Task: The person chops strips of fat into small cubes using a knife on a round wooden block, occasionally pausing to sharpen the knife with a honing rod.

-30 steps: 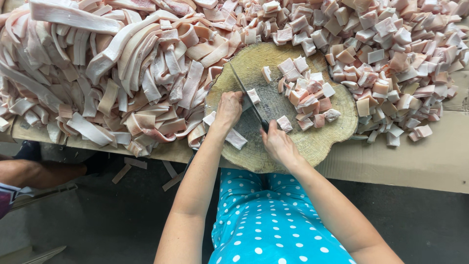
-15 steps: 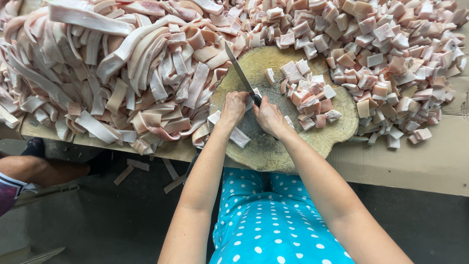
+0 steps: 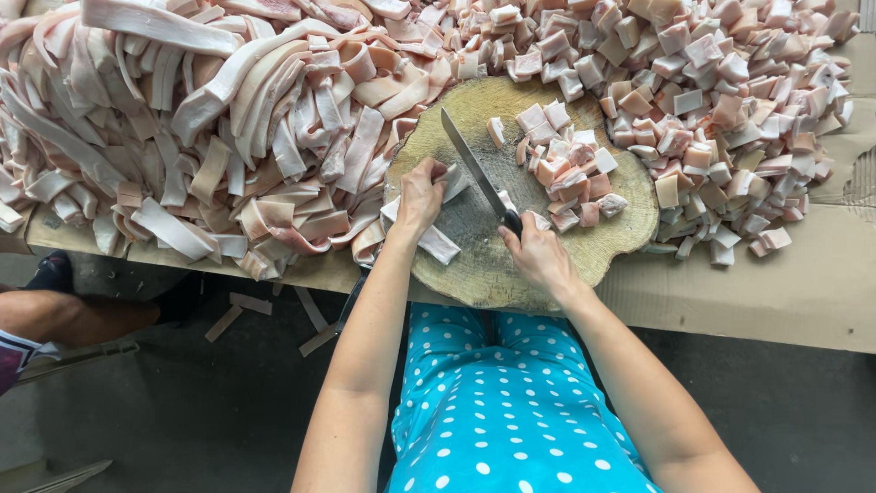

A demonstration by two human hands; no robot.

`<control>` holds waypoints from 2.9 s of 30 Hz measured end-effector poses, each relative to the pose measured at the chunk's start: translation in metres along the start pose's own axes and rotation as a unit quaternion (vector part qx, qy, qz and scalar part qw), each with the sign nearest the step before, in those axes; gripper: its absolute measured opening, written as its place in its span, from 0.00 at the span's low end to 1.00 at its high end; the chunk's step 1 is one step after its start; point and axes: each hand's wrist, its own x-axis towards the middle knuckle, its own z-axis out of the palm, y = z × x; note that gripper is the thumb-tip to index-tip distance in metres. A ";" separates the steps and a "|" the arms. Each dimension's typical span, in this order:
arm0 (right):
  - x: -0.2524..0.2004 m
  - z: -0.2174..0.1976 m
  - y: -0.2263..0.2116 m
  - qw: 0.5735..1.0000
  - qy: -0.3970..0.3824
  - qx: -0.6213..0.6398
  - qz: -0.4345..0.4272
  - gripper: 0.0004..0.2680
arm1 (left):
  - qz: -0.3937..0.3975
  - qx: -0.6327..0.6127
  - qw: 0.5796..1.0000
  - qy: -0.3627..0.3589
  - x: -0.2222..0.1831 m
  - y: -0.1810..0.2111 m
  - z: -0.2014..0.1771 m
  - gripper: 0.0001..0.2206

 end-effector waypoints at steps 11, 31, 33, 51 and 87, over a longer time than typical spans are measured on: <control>-0.066 -0.006 -0.003 0.998 -0.013 -0.054 -0.016 0.15 | 0.034 0.175 0.984 0.019 0.009 -0.012 0.008 0.08; 0.035 0.032 -0.032 0.998 -0.055 0.003 -0.009 0.17 | 0.115 0.140 0.984 -0.003 0.014 -0.017 0.001 0.10; 0.052 0.031 -0.038 0.998 -0.062 0.009 -0.008 0.16 | 0.118 0.128 0.985 -0.001 0.012 -0.015 -0.001 0.11; 0.028 0.020 -0.036 0.998 -0.051 0.026 -0.007 0.18 | 0.095 0.035 0.994 0.037 -0.019 -0.006 0.000 0.10; -0.030 -0.006 0.006 0.998 -0.012 0.062 -0.003 0.18 | 0.007 0.311 0.912 -0.267 -0.032 0.043 -0.066 0.27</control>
